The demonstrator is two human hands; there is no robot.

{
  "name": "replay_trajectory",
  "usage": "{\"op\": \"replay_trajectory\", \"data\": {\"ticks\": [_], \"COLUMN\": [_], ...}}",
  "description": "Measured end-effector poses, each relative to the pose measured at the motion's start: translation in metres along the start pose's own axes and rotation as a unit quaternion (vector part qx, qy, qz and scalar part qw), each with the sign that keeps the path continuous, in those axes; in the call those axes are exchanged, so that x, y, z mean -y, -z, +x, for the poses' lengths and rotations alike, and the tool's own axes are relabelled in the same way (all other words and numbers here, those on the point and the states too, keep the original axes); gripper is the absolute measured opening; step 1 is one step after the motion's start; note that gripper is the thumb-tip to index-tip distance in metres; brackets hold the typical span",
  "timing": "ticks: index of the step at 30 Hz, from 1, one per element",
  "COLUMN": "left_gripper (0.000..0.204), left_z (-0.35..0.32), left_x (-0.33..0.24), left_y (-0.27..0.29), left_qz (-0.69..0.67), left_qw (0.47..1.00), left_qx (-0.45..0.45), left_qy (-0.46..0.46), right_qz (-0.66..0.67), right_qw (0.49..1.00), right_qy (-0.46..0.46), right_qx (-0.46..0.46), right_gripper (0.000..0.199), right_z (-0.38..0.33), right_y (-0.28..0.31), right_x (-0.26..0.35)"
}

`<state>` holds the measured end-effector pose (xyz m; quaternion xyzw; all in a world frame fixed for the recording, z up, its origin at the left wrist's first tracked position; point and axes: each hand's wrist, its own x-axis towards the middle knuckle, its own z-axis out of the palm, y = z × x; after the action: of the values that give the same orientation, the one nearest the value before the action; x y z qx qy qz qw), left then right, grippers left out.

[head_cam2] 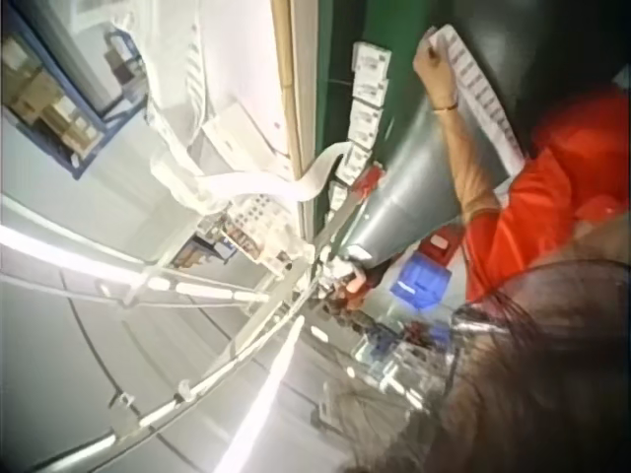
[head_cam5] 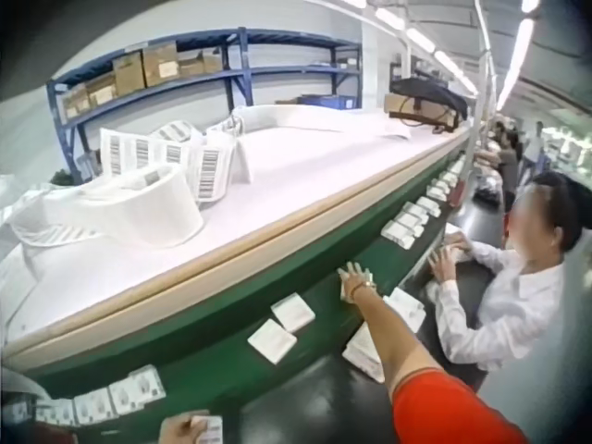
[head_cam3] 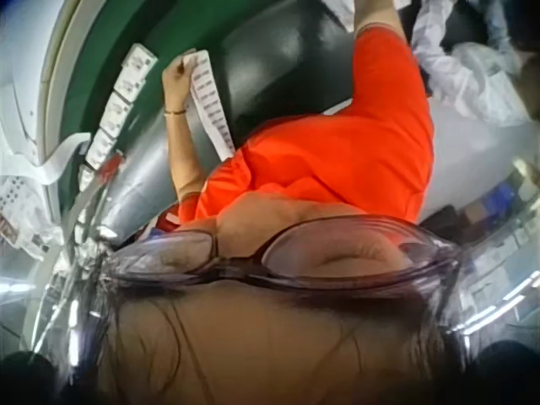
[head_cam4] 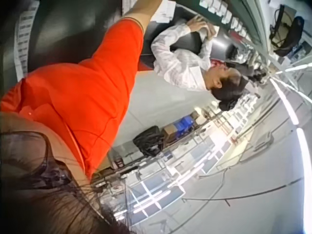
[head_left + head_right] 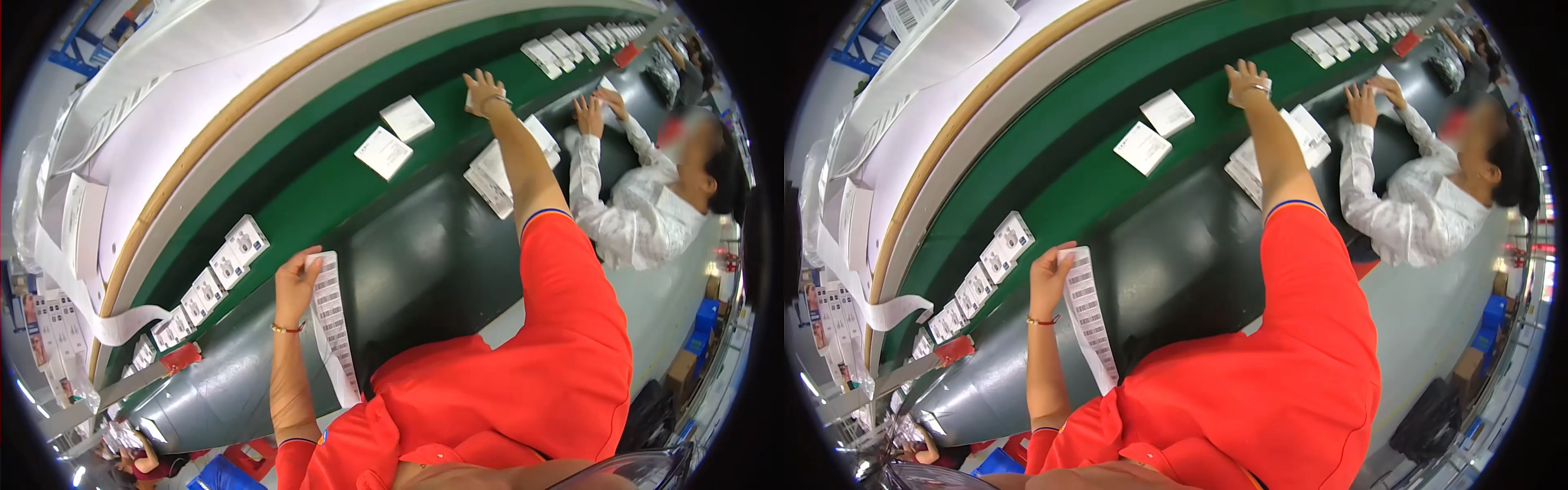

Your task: The person places small product boxes in a line on the conveyor table, peels barcode stickers from a roll by hand, and adheres them onto the back of each box before pushing the labeled boxes down the line.

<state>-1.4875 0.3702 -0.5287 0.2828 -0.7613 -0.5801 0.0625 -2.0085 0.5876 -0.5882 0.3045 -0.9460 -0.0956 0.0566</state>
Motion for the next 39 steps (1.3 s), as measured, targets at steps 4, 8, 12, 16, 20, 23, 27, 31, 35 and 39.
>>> {"op": "replay_trajectory", "data": {"ticks": [4, 8, 12, 16, 20, 23, 27, 31, 35, 39], "left_gripper": [0.015, 0.016, 0.014, 0.012, 0.021, 0.017, 0.014, 0.016, 0.029, 0.031], "left_z": [0.066, 0.131, 0.174, 0.188, 0.173, 0.169, 0.094, -0.009, -0.037, -0.043], "left_x": [-0.023, -0.028, -0.008, 0.018, 0.042, 0.050, -0.001, 0.040, 0.084, 0.065], "left_y": [-0.053, -0.118, -0.138, -0.114, -0.101, -0.096, -0.055, -0.056, -0.101, -0.100], "left_qz": [0.168, 0.337, 0.412, 0.303, 0.096, 0.006, -0.113, -0.123, -0.046, 0.015], "left_qw": [0.964, 0.890, 0.882, 0.925, 0.994, 0.995, 0.989, 0.982, 0.997, 1.000], "left_qx": [0.094, 0.145, 0.092, 0.069, -0.003, 0.005, 0.072, 0.069, 0.056, -0.013], "left_qy": [-0.185, -0.270, -0.211, -0.217, -0.059, -0.098, 0.062, 0.122, 0.035, 0.021], "right_qz": [0.058, 0.181, 0.235, 0.279, 0.310, 0.305, 0.309, 0.353, 0.334, 0.273], "right_qw": [0.985, 0.979, 0.972, 0.960, 0.948, 0.949, 0.949, 0.934, 0.935, 0.951], "right_qy": [-0.055, -0.021, 0.002, 0.000, -0.072, -0.054, -0.034, 0.016, -0.016, 0.012], "right_qx": [0.153, 0.095, 0.028, -0.030, 0.024, 0.063, 0.044, -0.048, -0.120, -0.144], "right_gripper": [0.101, 0.101, 0.097, 0.095, 0.099, 0.107, 0.101, 0.093, 0.091, 0.086], "right_z": [0.013, 0.025, 0.022, 0.001, -0.015, -0.025, -0.093, -0.220, -0.297, -0.295], "right_y": [-0.023, -0.003, -0.032, -0.044, -0.027, -0.015, 0.017, 0.016, -0.022, -0.008], "right_x": [-0.034, 0.045, 0.068, 0.087, 0.098, 0.113, 0.121, 0.121, 0.126, 0.136]}}
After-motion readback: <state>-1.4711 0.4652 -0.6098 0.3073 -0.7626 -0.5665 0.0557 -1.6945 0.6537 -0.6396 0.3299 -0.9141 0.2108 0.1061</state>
